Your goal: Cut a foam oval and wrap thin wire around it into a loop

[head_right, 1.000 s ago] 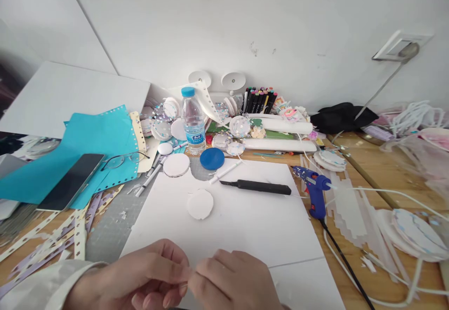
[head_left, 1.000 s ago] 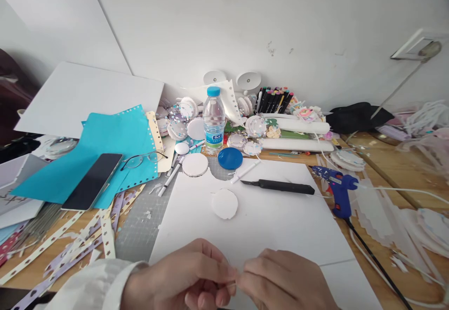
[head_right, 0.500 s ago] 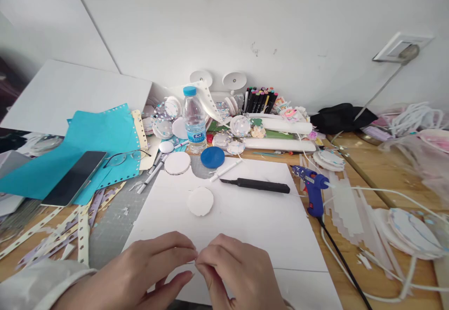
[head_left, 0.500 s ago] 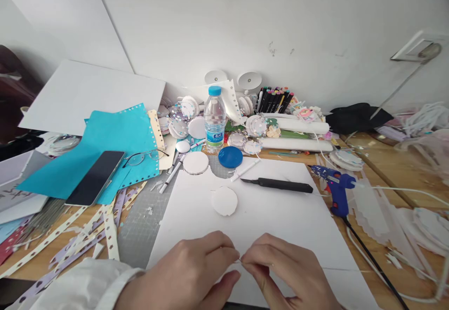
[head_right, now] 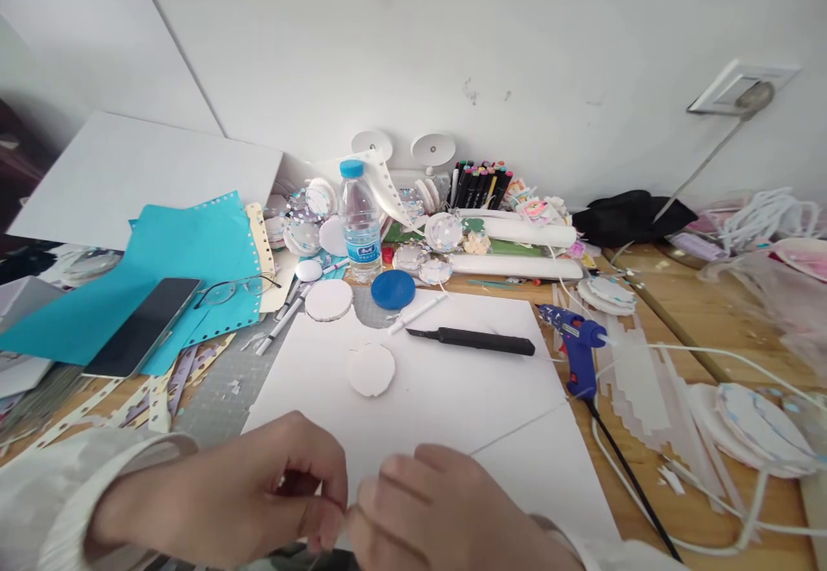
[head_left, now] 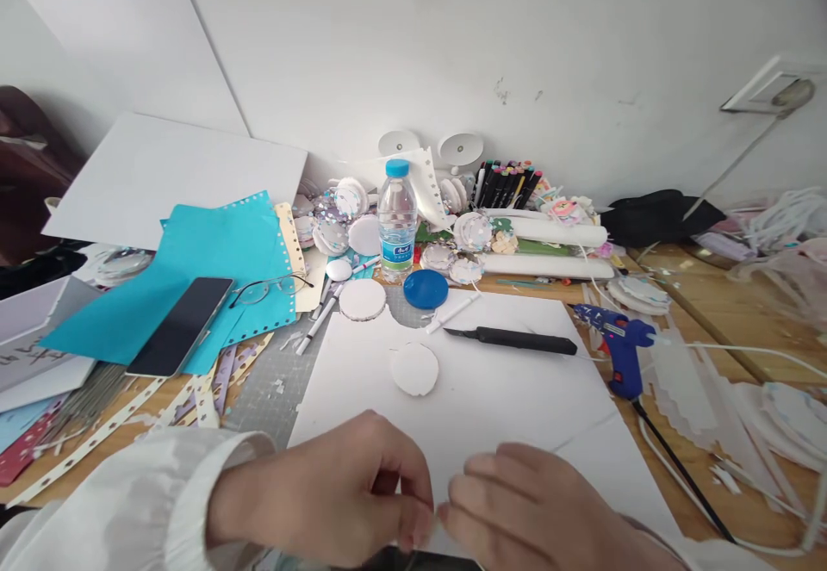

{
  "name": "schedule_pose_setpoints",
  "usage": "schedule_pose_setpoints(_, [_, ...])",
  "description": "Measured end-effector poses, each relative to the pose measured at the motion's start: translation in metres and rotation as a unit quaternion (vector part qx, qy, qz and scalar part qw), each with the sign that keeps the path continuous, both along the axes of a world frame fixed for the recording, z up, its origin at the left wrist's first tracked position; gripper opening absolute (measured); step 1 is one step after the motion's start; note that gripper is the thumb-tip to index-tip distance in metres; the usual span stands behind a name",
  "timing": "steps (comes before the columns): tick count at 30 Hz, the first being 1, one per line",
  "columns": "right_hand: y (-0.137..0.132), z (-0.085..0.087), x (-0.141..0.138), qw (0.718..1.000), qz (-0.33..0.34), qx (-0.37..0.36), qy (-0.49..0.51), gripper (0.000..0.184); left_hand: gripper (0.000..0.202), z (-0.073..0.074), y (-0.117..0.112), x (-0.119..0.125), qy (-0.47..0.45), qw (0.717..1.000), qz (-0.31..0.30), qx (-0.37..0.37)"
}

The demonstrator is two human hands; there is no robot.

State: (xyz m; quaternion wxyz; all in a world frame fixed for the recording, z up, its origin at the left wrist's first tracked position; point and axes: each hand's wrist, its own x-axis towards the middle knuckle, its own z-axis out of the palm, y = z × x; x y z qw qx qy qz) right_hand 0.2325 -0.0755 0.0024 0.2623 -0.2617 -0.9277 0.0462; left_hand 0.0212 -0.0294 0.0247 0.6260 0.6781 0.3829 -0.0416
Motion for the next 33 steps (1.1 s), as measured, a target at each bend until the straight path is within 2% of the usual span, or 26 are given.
schedule_pose_setpoints(2, [0.006,0.004,0.002,0.994,-0.016,-0.108,0.016,0.039,0.015,0.011,-0.001,0.003,0.054,0.981,-0.045,0.180])
schedule_pose_setpoints(3, [0.008,0.005,0.003,0.986,-0.031,-0.161,0.019,0.034,0.016,0.016,-0.002,0.005,0.078,0.959,-0.084,0.259])
schedule_pose_setpoints(5, [0.010,0.005,0.005,0.970,-0.058,-0.235,0.002,0.015,0.017,0.024,-0.004,0.010,0.125,0.905,-0.168,0.371])
schedule_pose_setpoints(6, [0.011,0.004,0.004,0.965,-0.072,-0.253,-0.013,0.007,0.016,0.026,-0.006,0.013,0.147,0.880,-0.201,0.406])
schedule_pose_setpoints(8, [0.012,0.003,0.002,0.961,-0.091,-0.259,-0.037,0.012,0.019,0.025,-0.008,0.016,0.177,0.846,-0.241,0.441])
schedule_pose_setpoints(10, [0.014,0.002,-0.001,0.964,-0.099,-0.240,-0.055,0.017,0.020,0.019,-0.009,0.017,0.184,0.840,-0.242,0.449])
schedule_pose_setpoints(12, [0.015,0.000,-0.006,0.975,-0.093,-0.191,-0.064,0.016,0.019,0.012,-0.009,0.014,0.171,0.854,-0.215,0.441])
schedule_pose_setpoints(15, [0.015,-0.004,-0.010,0.995,-0.078,-0.017,-0.053,0.023,0.019,0.005,-0.006,0.009,0.126,0.908,-0.131,0.378])
schedule_pose_setpoints(16, [0.015,-0.005,-0.011,0.995,-0.072,0.050,-0.047,0.029,0.019,0.005,-0.003,0.008,0.104,0.934,-0.091,0.329])
schedule_pose_setpoints(18, [0.013,-0.006,-0.008,0.985,-0.058,0.160,-0.040,0.032,0.018,0.006,0.002,0.007,0.046,0.984,-0.014,0.173])
schedule_pose_setpoints(19, [0.013,-0.005,-0.006,0.979,-0.046,0.196,-0.039,0.032,0.018,0.007,0.004,0.007,0.013,0.997,0.011,0.082])
schedule_pose_setpoints(21, [0.012,-0.003,0.000,0.971,-0.020,0.235,-0.032,0.030,0.021,0.009,0.007,0.007,-0.040,0.997,0.031,-0.056])
schedule_pose_setpoints(22, [0.012,-0.003,0.003,0.971,-0.013,0.239,-0.025,0.031,0.022,0.009,0.007,0.007,-0.048,0.995,0.032,-0.078])
schedule_pose_setpoints(23, [0.011,-0.003,0.006,0.973,-0.012,0.230,-0.022,0.031,0.021,0.009,0.006,0.006,-0.043,0.997,0.031,-0.056])
schedule_pose_setpoints(24, [0.011,-0.003,0.008,0.976,-0.017,0.216,-0.015,0.029,0.020,0.008,0.004,0.005,-0.028,0.999,0.027,0.008])
schedule_pose_setpoints(25, [0.010,-0.004,0.010,0.981,-0.028,0.192,-0.004,0.026,0.019,0.006,0.001,0.004,-0.007,0.995,0.016,0.102])
schedule_pose_setpoints(26, [0.010,-0.005,0.012,0.988,-0.044,0.148,0.012,0.023,0.019,0.005,-0.001,0.002,0.013,0.977,-0.005,0.213])
schedule_pose_setpoints(28, [0.009,-0.008,0.015,0.994,-0.086,-0.013,0.066,0.021,0.021,0.001,-0.007,-0.002,0.037,0.901,-0.065,0.427])
schedule_pose_setpoints(29, [0.010,-0.009,0.017,0.981,-0.106,-0.132,0.098,0.023,0.022,-0.001,-0.010,-0.004,0.045,0.856,-0.096,0.505])
schedule_pose_setpoints(30, [0.011,-0.010,0.018,0.947,-0.121,-0.267,0.128,0.026,0.022,-0.003,-0.012,-0.005,0.048,0.814,-0.119,0.566])
schedule_pose_setpoints(31, [0.013,-0.010,0.018,0.895,-0.122,-0.402,0.150,0.030,0.021,-0.005,-0.013,-0.006,0.046,0.777,-0.136,0.613])
schedule_pose_setpoints(33, [0.019,-0.010,0.019,0.765,-0.090,-0.611,0.181,0.036,0.017,-0.008,-0.015,-0.005,0.028,0.717,-0.161,0.677])
